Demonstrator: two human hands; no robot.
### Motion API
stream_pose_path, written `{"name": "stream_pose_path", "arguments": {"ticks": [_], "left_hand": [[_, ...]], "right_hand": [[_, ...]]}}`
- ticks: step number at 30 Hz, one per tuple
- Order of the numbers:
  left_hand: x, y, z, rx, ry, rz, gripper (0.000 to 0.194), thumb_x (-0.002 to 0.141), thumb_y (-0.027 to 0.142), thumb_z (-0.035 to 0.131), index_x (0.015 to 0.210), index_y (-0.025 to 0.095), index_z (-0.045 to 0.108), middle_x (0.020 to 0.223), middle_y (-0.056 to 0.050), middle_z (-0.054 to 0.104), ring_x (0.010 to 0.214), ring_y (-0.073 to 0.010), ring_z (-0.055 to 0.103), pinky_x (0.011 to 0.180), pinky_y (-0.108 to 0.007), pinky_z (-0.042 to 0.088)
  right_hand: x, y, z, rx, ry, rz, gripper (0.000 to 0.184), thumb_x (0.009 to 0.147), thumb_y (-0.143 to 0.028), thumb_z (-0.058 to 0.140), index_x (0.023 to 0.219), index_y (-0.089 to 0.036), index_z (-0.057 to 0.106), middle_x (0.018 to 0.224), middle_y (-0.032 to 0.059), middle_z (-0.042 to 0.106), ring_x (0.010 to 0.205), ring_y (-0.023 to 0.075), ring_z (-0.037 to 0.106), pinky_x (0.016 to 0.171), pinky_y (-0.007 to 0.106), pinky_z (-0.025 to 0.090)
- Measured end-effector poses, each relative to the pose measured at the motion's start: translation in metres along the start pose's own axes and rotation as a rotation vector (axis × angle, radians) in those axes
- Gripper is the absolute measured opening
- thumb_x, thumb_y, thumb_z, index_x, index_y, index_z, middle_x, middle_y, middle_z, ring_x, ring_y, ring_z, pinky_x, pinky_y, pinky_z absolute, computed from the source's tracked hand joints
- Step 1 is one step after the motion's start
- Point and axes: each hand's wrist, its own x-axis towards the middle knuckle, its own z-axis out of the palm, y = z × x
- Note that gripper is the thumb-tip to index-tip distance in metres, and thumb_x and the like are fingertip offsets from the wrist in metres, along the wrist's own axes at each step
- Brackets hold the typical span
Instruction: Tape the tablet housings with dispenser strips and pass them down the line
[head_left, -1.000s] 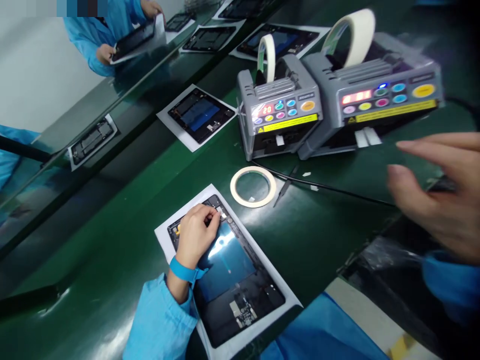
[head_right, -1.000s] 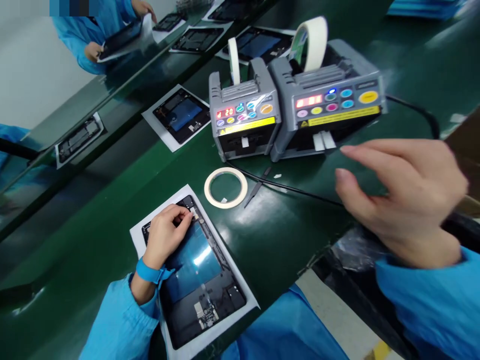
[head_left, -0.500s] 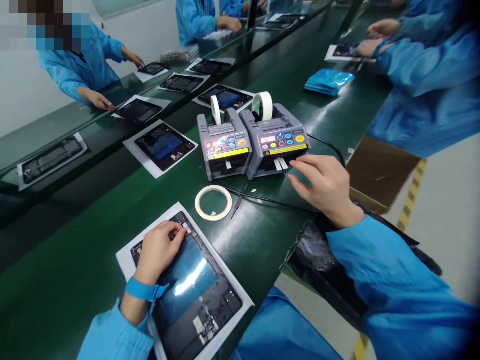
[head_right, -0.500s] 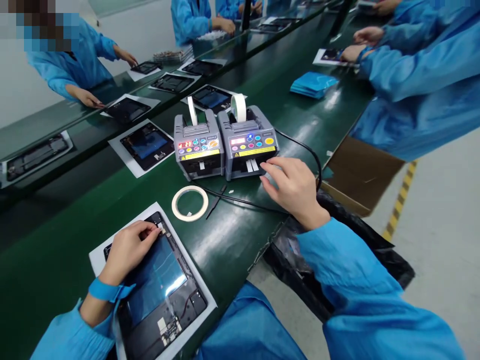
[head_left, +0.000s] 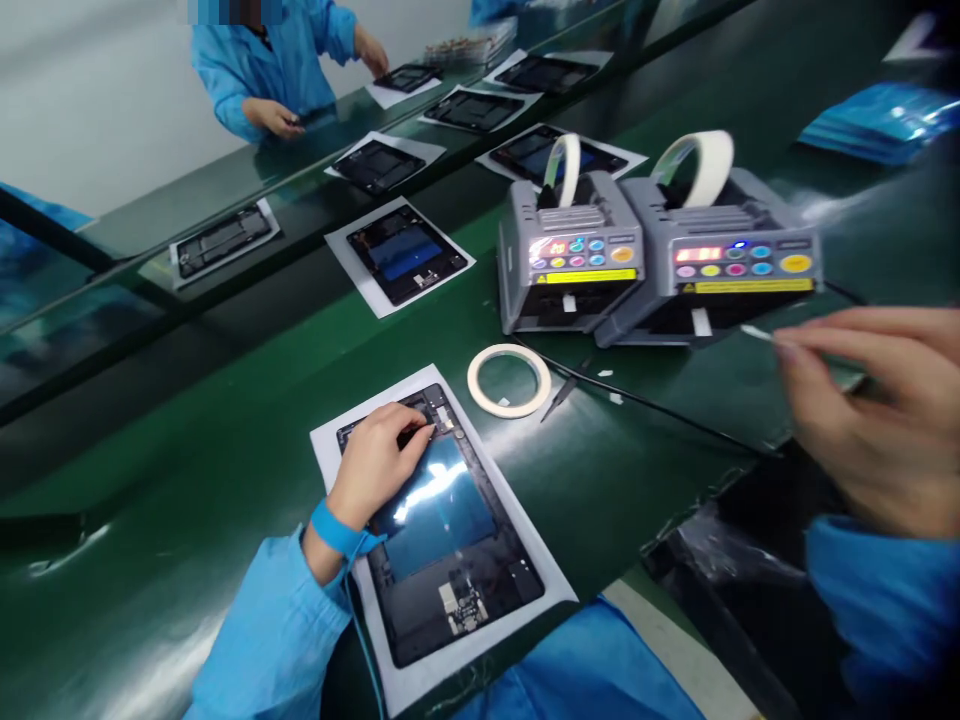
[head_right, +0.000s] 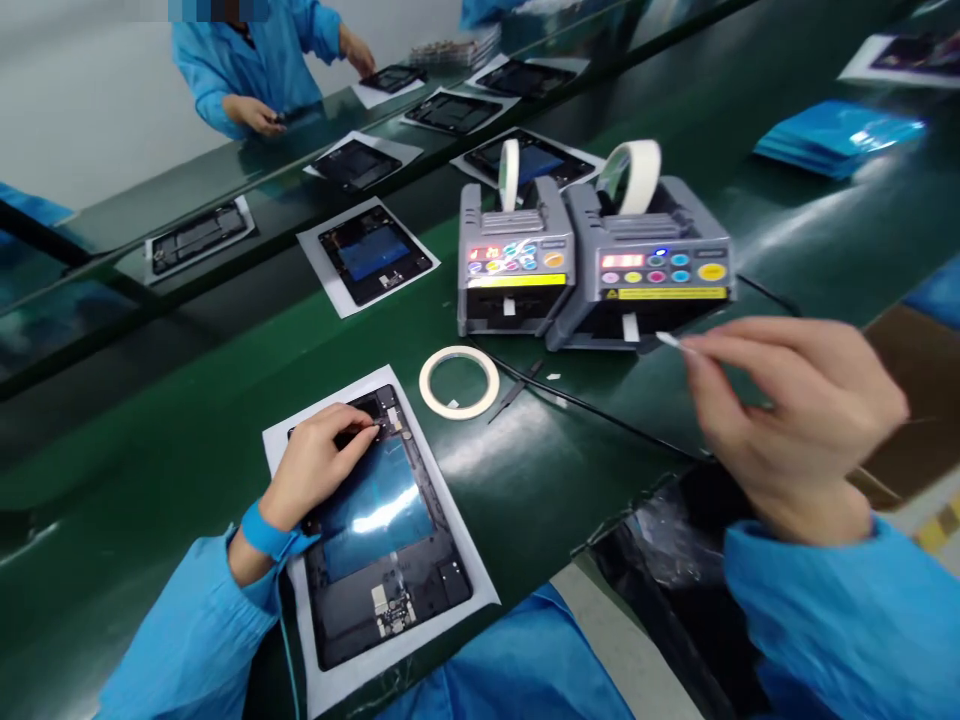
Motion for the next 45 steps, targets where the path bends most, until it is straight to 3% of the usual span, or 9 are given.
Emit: {"name": "stream_pose_path", "arguments": {"ticks": [3,6,12,14,16,19,24,35,45], "left_hand": [[-0.035,-0.013,-0.014,0.057,0.122,0.114,0.013,0.092,0.027,0.054,0.094,0.017,0.063,0.093,-0.007,0.064,0.090,-0.0203,0.059,0.082,-0.034,0.048],[-0.062,-0.032,-0.023,0.224,0.125,0.167,0.016,0.092,0.027,0.055,0.101,0.015,0.061,0.102,-0.012,0.062,0.096,-0.0252,0.057,0.081,-0.039,0.048],[-0.075,-0.055,-0.017,0.312,0.069,0.199,0.027,0.093,0.029,0.053,0.113,0.012,0.058,0.114,-0.016,0.059,0.104,-0.0301,0.055,0.084,-0.044,0.048],[-0.076,-0.056,-0.015,0.280,0.076,0.183,0.027,0.093,0.030,0.053,0.113,0.012,0.058,0.119,-0.017,0.057,0.107,-0.0308,0.054,0.086,-0.045,0.048],[-0.078,-0.057,-0.013,0.245,0.080,0.160,0.029,0.092,0.030,0.054,0.114,0.013,0.059,0.124,-0.018,0.055,0.111,-0.0318,0.052,0.090,-0.047,0.047],[-0.080,-0.059,-0.008,0.219,0.094,0.110,0.040,0.090,0.037,0.054,0.121,0.011,0.057,0.127,-0.019,0.054,0.116,-0.0341,0.049,0.093,-0.051,0.045],[-0.082,-0.062,0.000,0.188,0.122,0.043,0.046,0.090,0.046,0.049,0.122,0.013,0.057,0.128,-0.018,0.055,0.118,-0.0342,0.049,0.097,-0.052,0.044],[-0.084,-0.060,0.004,0.178,0.121,0.045,0.048,0.090,0.048,0.049,0.120,0.013,0.058,0.128,-0.015,0.056,0.118,-0.0334,0.049,0.098,-0.050,0.042],[-0.084,-0.061,0.004,0.173,0.120,0.039,0.046,0.089,0.048,0.049,0.119,0.014,0.058,0.128,-0.016,0.056,0.117,-0.0331,0.051,0.098,-0.050,0.043]], "right_hand": [[-0.009,-0.035,-0.008,0.183,-0.314,-0.014,0.013,0.084,-0.019,0.061,0.094,-0.026,0.062,0.092,0.0060,0.067,0.079,0.0228,0.063,0.072,0.038,0.050],[-0.003,-0.073,-0.002,0.414,-0.651,-0.179,0.012,0.089,-0.019,0.055,0.097,-0.024,0.062,0.093,0.0031,0.067,0.081,0.0176,0.063,0.074,0.032,0.051],[0.062,-0.152,0.037,0.746,-1.270,-0.298,0.018,0.091,-0.019,0.049,0.097,-0.025,0.065,0.091,0.0009,0.065,0.076,0.0133,0.063,0.068,0.027,0.049],[0.082,-0.182,0.060,0.733,-1.372,-0.345,0.014,0.088,-0.022,0.055,0.095,-0.025,0.067,0.089,0.0002,0.066,0.075,0.0150,0.063,0.067,0.028,0.048],[0.090,-0.211,0.087,0.717,-1.311,-0.329,0.013,0.086,-0.023,0.057,0.094,-0.024,0.067,0.091,0.0003,0.067,0.076,0.0159,0.064,0.067,0.028,0.047],[0.079,-0.245,0.125,0.713,-1.023,-0.233,0.015,0.087,-0.021,0.054,0.097,-0.021,0.066,0.092,0.0006,0.067,0.076,0.0140,0.064,0.065,0.025,0.047],[0.049,-0.262,0.151,0.606,-0.613,-0.361,0.015,0.089,-0.019,0.053,0.097,-0.016,0.065,0.087,0.0017,0.069,0.071,0.0122,0.064,0.060,0.024,0.046],[0.048,-0.268,0.150,0.478,-0.540,-0.525,0.008,0.087,-0.016,0.058,0.092,-0.015,0.065,0.082,0.0020,0.070,0.065,0.0126,0.063,0.057,0.027,0.042],[0.047,-0.267,0.151,0.475,-0.586,-0.579,0.009,0.088,-0.017,0.057,0.091,-0.015,0.065,0.082,0.0018,0.068,0.068,0.0129,0.061,0.056,0.028,0.041]]}}
